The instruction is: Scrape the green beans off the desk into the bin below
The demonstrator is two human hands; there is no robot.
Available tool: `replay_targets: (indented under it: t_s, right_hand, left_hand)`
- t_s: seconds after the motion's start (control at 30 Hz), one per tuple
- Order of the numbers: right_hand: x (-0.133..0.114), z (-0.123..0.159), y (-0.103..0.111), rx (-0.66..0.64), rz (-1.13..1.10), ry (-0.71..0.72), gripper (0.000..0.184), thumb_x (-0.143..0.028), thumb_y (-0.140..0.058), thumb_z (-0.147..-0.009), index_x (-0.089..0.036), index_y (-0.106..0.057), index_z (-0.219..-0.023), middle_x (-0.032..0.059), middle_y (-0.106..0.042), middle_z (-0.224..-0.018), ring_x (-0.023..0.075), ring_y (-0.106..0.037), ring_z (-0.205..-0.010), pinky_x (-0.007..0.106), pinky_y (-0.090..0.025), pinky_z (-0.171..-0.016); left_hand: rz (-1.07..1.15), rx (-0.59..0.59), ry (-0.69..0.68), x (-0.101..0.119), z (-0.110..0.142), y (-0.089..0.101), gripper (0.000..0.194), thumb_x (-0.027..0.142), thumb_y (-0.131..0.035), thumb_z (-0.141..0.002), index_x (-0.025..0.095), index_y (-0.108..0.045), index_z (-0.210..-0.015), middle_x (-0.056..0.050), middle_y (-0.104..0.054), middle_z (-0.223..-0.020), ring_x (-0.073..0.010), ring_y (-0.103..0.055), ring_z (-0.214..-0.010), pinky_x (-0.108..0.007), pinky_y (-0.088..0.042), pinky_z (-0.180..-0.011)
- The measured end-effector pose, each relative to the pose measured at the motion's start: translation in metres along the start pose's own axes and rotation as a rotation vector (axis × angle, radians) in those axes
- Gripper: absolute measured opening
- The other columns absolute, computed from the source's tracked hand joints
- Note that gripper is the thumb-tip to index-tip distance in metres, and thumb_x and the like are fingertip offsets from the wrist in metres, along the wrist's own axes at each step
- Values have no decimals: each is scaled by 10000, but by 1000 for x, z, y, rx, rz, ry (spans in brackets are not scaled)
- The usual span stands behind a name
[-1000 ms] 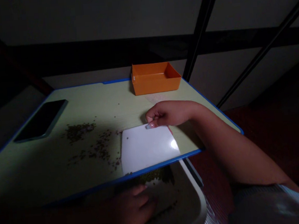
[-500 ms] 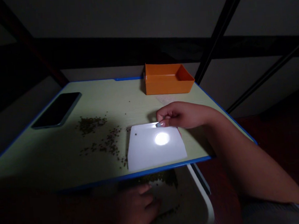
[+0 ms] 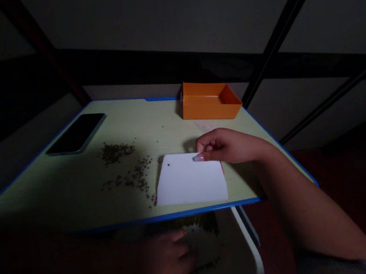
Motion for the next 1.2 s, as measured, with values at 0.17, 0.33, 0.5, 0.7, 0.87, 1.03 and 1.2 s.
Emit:
replay_targets:
  t_s: [0.17,0.33,0.5,0.7,0.87,1.03,1.2]
  right_hand:
    - [1,-1,5,90,30,-25,360,-488,-643,-855,-161,-552,-735,-42,-425,-636,77,-386,-580,218,-308,-529]
    - [0,2,12,207,34,-26,390,-525,-634,-858,-161,-548,-749,-32,-454,-631,82,-402,-576,224,-316,-521]
    - [-2,6,13,194,-42,5,409,-545,-611,-880,-168,-527,-745,-45,-432,-602,71,-363,-544,217,-283,-501]
    - [0,3,4,92,-74,-4,414,-543,-621,-872,-149,-550,-767,-40,-461,-606,70,-394,-549,211,-293,-508]
    - [3,-2,2,88,-75,-15,416,-549,-616,-870,-151,-556,-763,-43,-467,-604,68,-398,-544,208,-296,-503]
    - [5,-2,5,175,-58,-16,402,-523,-682,-831,-150,-560,-748,-52,-449,-592,59,-379,-528,206,-277,-492]
    - [4,-1,6,141,-99,8,397,-523,-663,-852,-149,-564,-761,-52,-452,-589,58,-381,-528,204,-275,-487]
  left_hand:
    - [-25,-17,-8,1,-2,0,230,394,-680,-883,172,-714,-832,10,-734,-763,-143,-688,-719,-270,-476,-930]
    - [-59,-25,-110,-5,0,2,152,295,-713,-840,151,-700,-793,-10,-742,-810,-153,-676,-729,-293,-461,-914]
    - [-97,-32,-194,-8,2,4,147,293,-749,-786,163,-691,-752,-4,-727,-790,-160,-655,-709,-318,-456,-886]
    - [-112,-41,-155,-5,0,1,185,313,-798,-778,174,-680,-749,15,-724,-777,-152,-652,-701,-311,-443,-864]
    - [-89,-33,-126,-4,-1,-3,166,310,-776,-803,170,-694,-766,2,-726,-750,-162,-658,-695,-312,-449,-878]
    - [-82,-18,-157,-4,0,-5,153,270,-718,-831,180,-691,-710,-23,-733,-763,-179,-663,-713,-329,-458,-889]
    - [-89,7,-189,-6,3,0,263,286,-717,-836,185,-642,-605,-21,-733,-784,-169,-666,-730,-320,-462,-868]
Point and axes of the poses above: each hand's wrist, its own z-axis away from the middle knuckle, its own y-axis out of the back of the hand, x = y × z, the point moved 2 cm from there along -z, towards the middle knuckle
